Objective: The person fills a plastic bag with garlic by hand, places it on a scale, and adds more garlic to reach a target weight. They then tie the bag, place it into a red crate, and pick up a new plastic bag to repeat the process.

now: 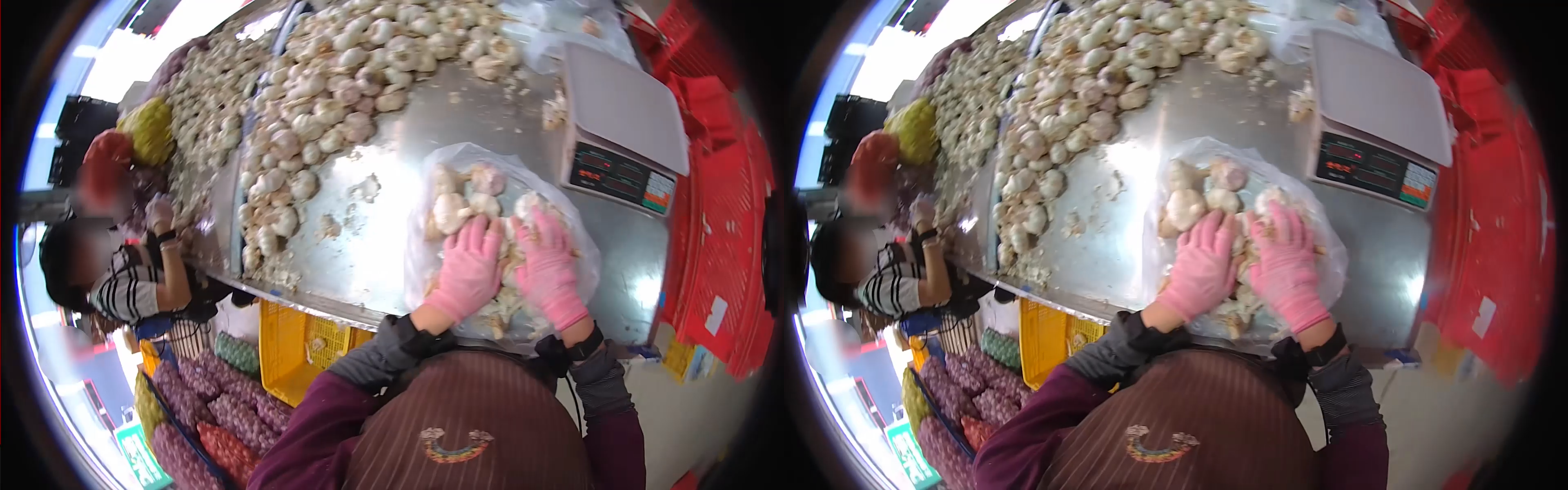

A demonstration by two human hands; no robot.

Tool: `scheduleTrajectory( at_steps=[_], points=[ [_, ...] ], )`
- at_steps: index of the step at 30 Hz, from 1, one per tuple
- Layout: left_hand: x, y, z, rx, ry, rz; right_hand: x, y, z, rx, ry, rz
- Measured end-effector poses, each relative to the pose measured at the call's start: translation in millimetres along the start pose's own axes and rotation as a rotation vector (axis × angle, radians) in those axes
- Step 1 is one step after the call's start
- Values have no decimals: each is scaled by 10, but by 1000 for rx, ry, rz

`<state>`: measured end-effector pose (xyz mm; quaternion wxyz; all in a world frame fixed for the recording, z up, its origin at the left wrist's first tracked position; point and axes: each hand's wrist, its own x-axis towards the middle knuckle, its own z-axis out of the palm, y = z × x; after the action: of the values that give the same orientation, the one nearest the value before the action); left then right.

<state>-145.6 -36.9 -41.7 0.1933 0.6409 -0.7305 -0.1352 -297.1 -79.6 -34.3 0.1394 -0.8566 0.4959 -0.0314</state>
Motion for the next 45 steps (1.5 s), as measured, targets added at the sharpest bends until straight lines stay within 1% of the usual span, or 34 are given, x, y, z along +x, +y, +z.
scheduleTrajectory(
  at_steps=[2, 4, 5, 7, 8, 9, 10, 11, 12, 13, 16, 17, 18, 19, 20, 21, 22, 23, 24, 25, 26, 28, 30, 31, 32, 33, 34, 35, 36, 37, 38, 41, 44, 45],
  points=[
    [-13, -128, -92, 74, 43, -20, 97, 122, 84, 54, -36, -11],
    [19, -212, -344, -192, -229, 169, 157, 212, 51, 94, -65, -10],
    [68, -354, -570, -393, -250, 198, 95, 235, -82, 81, -115, -79],
    [90, -930, -881, -112, 213, -46, 30, 281, -323, 71, -158, -155],
    [171, -1387, -1113, 225, 409, -145, -4, 307, -431, 207, -147, -113],
    [199, -1918, -1367, 397, 457, -368, 11, 309, -540, 340, -138, -71],
    [179, -2537, -1424, 608, 607, -522, 76, 266, -650, 340, -146, -80],
    [86, -3009, -1482, 520, 559, -703, 161, 184, -755, 403, -38, -55],
    [59, -3180, -1576, 427, 509, -877, 262, 80, -849, 467, 73, -27],
    [29, -3269, -1514, 428, 512, -885, 407, -69, -941, 523, 102, -86],
    [-17, -3075, -1281, 420, 489, -816, 901, -633, -878, 594, 136, -298],
    [-67, -3047, -1169, 360, 520, -708, 1078, -864, -754, 604, 119, -377],
    [-125, -3012, -1088, 299, 549, -599, 1253, -1074, -527, 580, 24, -400],
    [-140, -2894, -1152, 175, 433, -642, 1461, -1292, -248, 561, -71, -487],
    [-195, -2871, -1166, 172, 429, -636, 1668, -1552, -103, 488, -238, -524],
    [-262, -2862, -1199, 62, 286, -717, 1865, -1813, 15, 420, -363, -516],
    [-321, -2841, -1211, -48, 144, -794, 2089, -2025, 151, 309, -467, -573],
    [-362, -2795, -1181, 104, 114, -744, 2185, -2161, 396, 141, -405, -643],
    [-407, -2749, -1131, 254, 83, -695, 2219, -2241, 388, 135, -402, -642],
    [-447, -2654, -1137, 405, 55, -601, 2190, -2317, 396, -31, -514, -640],
    [-474, -2575, -1124, 394, 47, -617, 2125, -2372, 419, -200, -634, -641],
    [-501, -2368, -1154, 248, -128, -633, 1975, -2350, 565, -250, -619, -673],
    [-584, -2414, -1144, 227, -104, -656, 1861, -2238, 805, -155, -502, -649],
    [-654, -2468, -1181, -1, -35, -647, 1826, -2149, 850, -168, -333, -714],
    [-710, -2514, -1220, -222, 33, -623, 1852, -2038, 877, -179, -331, -726],
    [-729, -2456, -1327, -800, -3, -800, 1881, -1976, 745, 329, -612, -539],
    [-793, -2422, -1307, -800, 0, -801, 1881, -1944, 590, 839, -869, -308],
    [-882, -2356, -1257, -1570, 137, -734, 1759, -1933, 393, 1483, -1009, 85],
    [-966, -2263, -1208, -2330, 296, -567, 1677, -1903, 288, 1483, -1016, 87],
    [-966, -2103, -1179, -2450, 392, -502, 1624, -1870, 201, 1826, -1163, 250],
    [-945, -1963, -1176, -2474, 439, -450, 1566, -1855, 155, 2168, -1294, 429],
    [-873, -1634, -1121, -2635, 498, -446, 1264, -1904, 87, 2266, -1242, 487],
    [-779, -1377, -1170, -2573, 448, -393, 1071, -1788, -34, 2360, -1169, 430],
    [-736, -1246, -1203, -2562, 461, -434, 1000, -1747, -136, 2306, -1072, 423]
  ],
)
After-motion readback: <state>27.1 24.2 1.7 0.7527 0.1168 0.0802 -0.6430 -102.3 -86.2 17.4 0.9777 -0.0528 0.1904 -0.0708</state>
